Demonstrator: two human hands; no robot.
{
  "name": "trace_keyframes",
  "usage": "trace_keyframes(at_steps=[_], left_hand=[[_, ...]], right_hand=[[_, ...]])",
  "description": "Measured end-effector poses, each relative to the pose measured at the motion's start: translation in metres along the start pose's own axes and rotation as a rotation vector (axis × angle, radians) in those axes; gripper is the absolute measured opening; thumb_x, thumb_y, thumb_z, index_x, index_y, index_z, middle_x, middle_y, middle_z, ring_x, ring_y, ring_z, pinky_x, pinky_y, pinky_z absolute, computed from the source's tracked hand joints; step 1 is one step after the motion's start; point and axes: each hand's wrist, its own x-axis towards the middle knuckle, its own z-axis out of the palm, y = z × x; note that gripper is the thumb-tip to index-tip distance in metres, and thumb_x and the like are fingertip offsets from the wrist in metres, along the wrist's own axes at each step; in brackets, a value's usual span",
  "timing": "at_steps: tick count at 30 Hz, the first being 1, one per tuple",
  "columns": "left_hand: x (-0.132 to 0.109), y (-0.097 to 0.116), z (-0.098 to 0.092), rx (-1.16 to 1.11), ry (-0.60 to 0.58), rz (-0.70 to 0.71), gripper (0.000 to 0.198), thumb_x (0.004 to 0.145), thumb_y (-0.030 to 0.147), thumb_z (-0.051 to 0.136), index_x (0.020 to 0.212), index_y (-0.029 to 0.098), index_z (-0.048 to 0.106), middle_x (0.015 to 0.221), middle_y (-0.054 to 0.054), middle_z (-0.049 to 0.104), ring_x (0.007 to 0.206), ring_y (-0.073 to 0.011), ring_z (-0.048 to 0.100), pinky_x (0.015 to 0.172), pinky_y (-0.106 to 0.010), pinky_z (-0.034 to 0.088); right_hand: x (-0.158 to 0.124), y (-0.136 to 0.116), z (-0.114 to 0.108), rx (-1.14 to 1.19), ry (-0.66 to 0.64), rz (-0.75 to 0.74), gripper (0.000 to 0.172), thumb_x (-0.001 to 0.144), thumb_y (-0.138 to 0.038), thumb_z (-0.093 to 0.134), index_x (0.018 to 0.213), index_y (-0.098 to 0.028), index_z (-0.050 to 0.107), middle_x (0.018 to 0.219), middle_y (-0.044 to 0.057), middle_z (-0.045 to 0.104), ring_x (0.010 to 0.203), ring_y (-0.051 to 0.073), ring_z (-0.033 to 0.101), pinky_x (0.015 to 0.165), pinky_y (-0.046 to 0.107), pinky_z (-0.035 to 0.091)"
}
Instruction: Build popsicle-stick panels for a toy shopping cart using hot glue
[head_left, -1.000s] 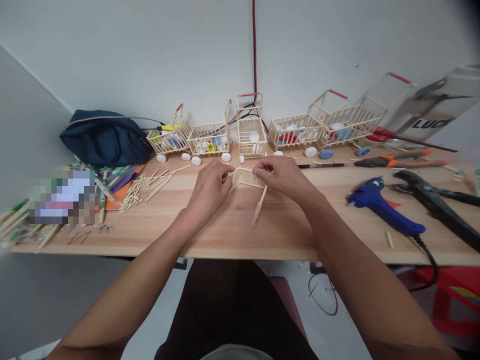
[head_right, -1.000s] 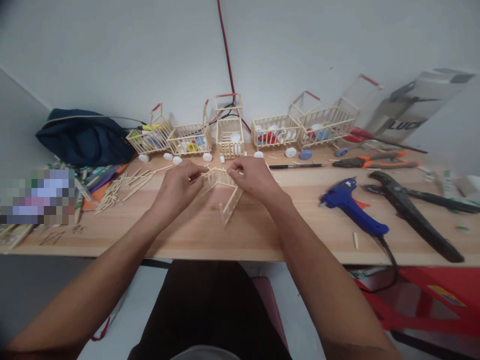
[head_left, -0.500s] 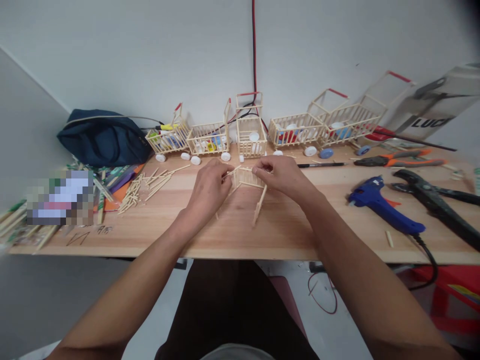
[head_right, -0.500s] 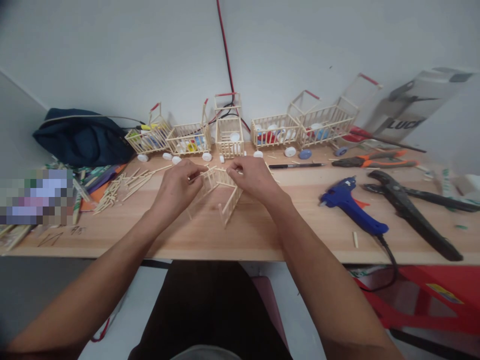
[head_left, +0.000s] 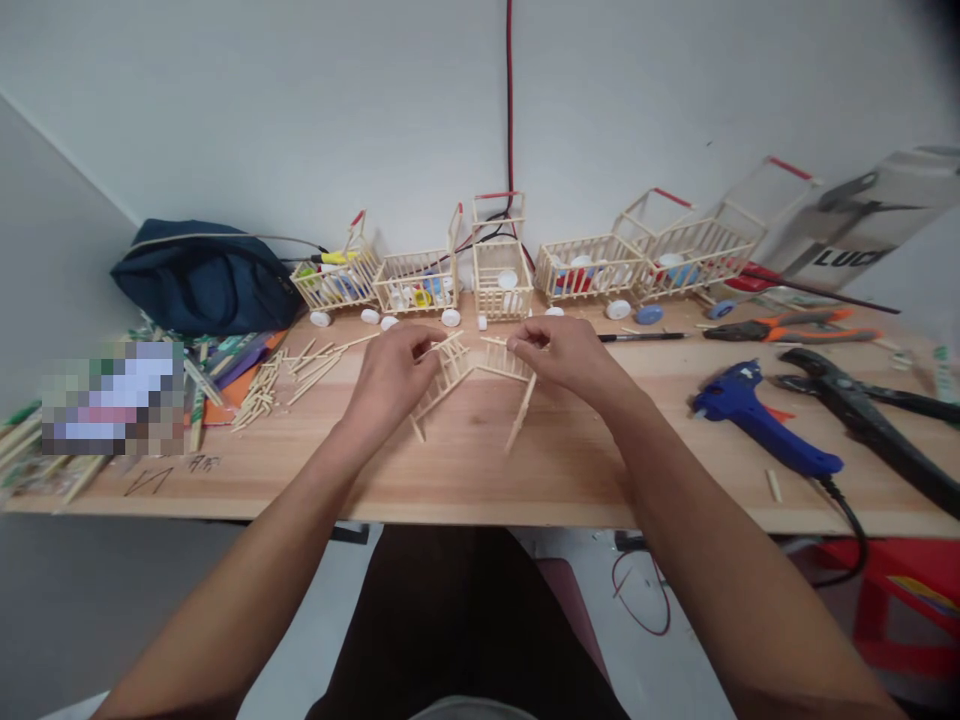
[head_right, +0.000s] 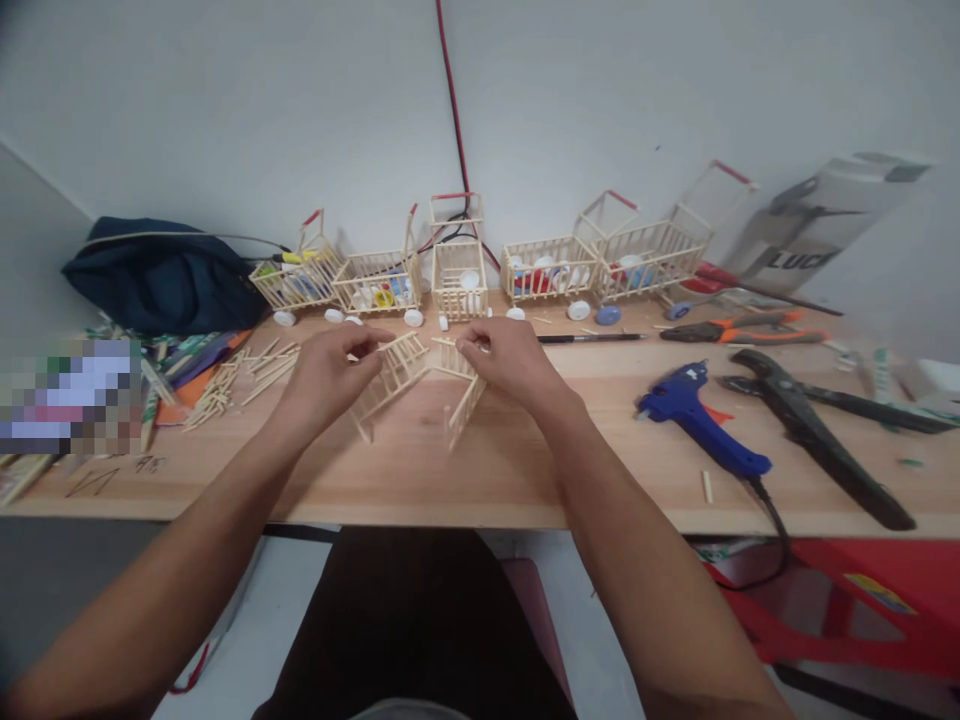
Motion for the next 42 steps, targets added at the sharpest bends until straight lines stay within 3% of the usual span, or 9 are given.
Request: trace_keyframes(at_steps=[7, 12, 17, 26, 42], left_hand=[[-0.012, -0.043, -0.028, -0.115, -0.043, -0.165, 0.032, 0.075, 0.028, 0.058, 0.098, 0.013, 0.074, 0.072, -0.003, 0.068, 0.064, -0.0159, 0.058, 0.064, -0.027, 0.046], [-0.019, -0.055, -0.041, -0.066, -0.016, -0.203, 0.031, 0.075, 0.027, 0.060, 0.099, 0.014, 0.075, 0.074, -0.005, 0.070, 0.063, -0.0163, 0.058, 0.060, -0.026, 0.044], [-0.018, -0.037, -0.033, -0.051, -0.008, -0.106, 0.029, 0.077, 0.021, 0.056, 0.100, 0.015, 0.074, 0.077, -0.004, 0.069, 0.068, -0.0159, 0.059, 0.070, -0.029, 0.048], [-0.010, 0.015, 0.000, 0.019, -0.009, 0.134, 0.028, 0.078, 0.008, 0.052, 0.099, 0.014, 0.070, 0.082, -0.005, 0.065, 0.079, -0.0173, 0.058, 0.079, -0.031, 0.048], [-0.007, 0.021, 0.014, 0.102, -0.005, 0.195, 0.029, 0.083, 0.003, 0.044, 0.093, 0.013, 0.069, 0.083, -0.008, 0.059, 0.084, -0.0193, 0.056, 0.075, -0.031, 0.045]], right_hand=[[0.000, 0.003, -0.001, 0.031, -0.022, -0.002, 0.021, 0.081, -0.030, 0.054, 0.068, -0.017, 0.065, 0.068, 0.003, 0.065, 0.067, 0.016, 0.054, 0.065, 0.029, 0.035], [0.001, 0.005, 0.000, 0.058, -0.008, 0.013, 0.022, 0.080, -0.033, 0.055, 0.070, -0.017, 0.067, 0.066, 0.002, 0.064, 0.064, 0.015, 0.052, 0.064, 0.029, 0.035], [0.000, 0.002, 0.000, 0.060, -0.030, 0.025, 0.025, 0.080, -0.035, 0.055, 0.070, -0.016, 0.068, 0.067, 0.003, 0.066, 0.065, 0.015, 0.052, 0.063, 0.028, 0.035], [0.000, -0.001, 0.000, 0.037, -0.019, 0.006, 0.026, 0.081, -0.034, 0.054, 0.071, -0.016, 0.068, 0.068, 0.003, 0.066, 0.064, 0.015, 0.053, 0.062, 0.027, 0.035], [0.000, 0.000, -0.001, 0.051, -0.019, 0.002, 0.022, 0.081, -0.032, 0.055, 0.069, -0.017, 0.066, 0.066, 0.002, 0.064, 0.063, 0.014, 0.051, 0.063, 0.028, 0.035]])
